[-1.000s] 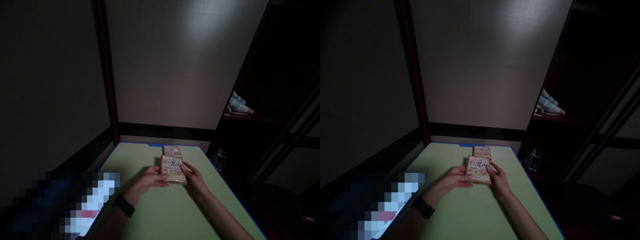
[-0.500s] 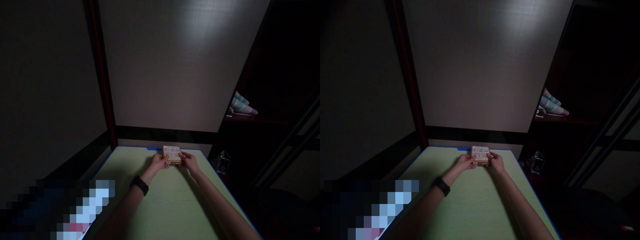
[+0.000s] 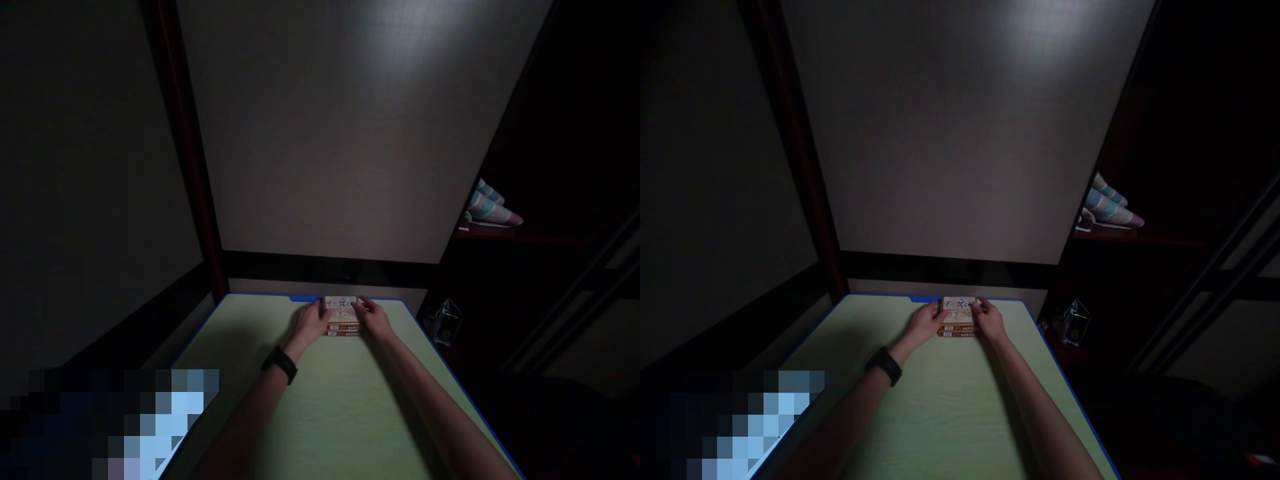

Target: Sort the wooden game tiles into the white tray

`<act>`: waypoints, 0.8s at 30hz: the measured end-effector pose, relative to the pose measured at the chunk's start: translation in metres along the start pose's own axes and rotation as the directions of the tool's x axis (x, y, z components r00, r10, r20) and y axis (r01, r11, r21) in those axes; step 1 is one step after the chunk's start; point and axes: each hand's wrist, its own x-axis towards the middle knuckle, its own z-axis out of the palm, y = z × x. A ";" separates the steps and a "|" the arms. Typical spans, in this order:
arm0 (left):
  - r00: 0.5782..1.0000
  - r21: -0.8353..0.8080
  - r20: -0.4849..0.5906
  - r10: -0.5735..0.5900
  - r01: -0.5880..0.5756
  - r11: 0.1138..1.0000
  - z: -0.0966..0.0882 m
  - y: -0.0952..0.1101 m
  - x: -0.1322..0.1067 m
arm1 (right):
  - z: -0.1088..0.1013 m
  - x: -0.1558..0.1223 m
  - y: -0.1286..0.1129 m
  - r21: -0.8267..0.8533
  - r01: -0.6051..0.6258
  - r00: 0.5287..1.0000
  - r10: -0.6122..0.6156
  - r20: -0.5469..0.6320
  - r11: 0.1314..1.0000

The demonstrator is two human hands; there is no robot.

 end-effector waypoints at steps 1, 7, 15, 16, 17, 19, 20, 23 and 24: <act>1.000 -0.015 -0.001 0.024 -0.024 1.000 0.003 0.001 0.001 | 0.004 0.001 0.000 0.003 0.012 1.000 -0.012 -0.002 1.000; 1.000 -0.113 -0.010 0.026 -0.027 0.993 0.019 -0.002 0.004 | 0.021 -0.001 0.002 -0.048 0.010 1.000 -0.011 -0.028 0.999; 1.000 -0.280 -0.004 0.001 -0.002 0.960 0.024 -0.011 0.003 | 0.015 -0.020 -0.008 -0.140 0.003 1.000 -0.006 -0.026 0.990; 1.000 -0.300 0.001 0.006 -0.005 0.954 0.024 -0.012 -0.001 | 0.015 -0.026 -0.009 -0.148 0.001 1.000 -0.005 -0.023 0.989; 1.000 -0.319 0.005 0.013 -0.010 0.948 0.023 -0.014 -0.006 | 0.014 -0.032 -0.010 -0.154 0.000 1.000 -0.003 -0.020 0.988; 1.000 -0.348 0.010 0.028 -0.023 0.937 0.020 -0.018 -0.019 | 0.013 -0.048 -0.010 -0.161 -0.001 1.000 -0.002 -0.016 0.987; 0.999 -0.357 0.011 0.035 -0.029 0.934 0.017 -0.021 -0.028 | 0.012 -0.056 -0.009 -0.160 0.002 1.000 -0.004 -0.010 0.987; 0.997 -0.370 0.025 0.075 -0.061 0.927 0.007 -0.031 -0.055 | 0.005 -0.082 -0.004 -0.082 0.043 0.997 -0.037 0.072 0.996; 0.996 -0.378 0.031 0.088 -0.070 0.923 0.004 -0.034 -0.064 | 0.001 -0.090 -0.002 -0.020 0.057 0.991 -0.054 0.120 0.998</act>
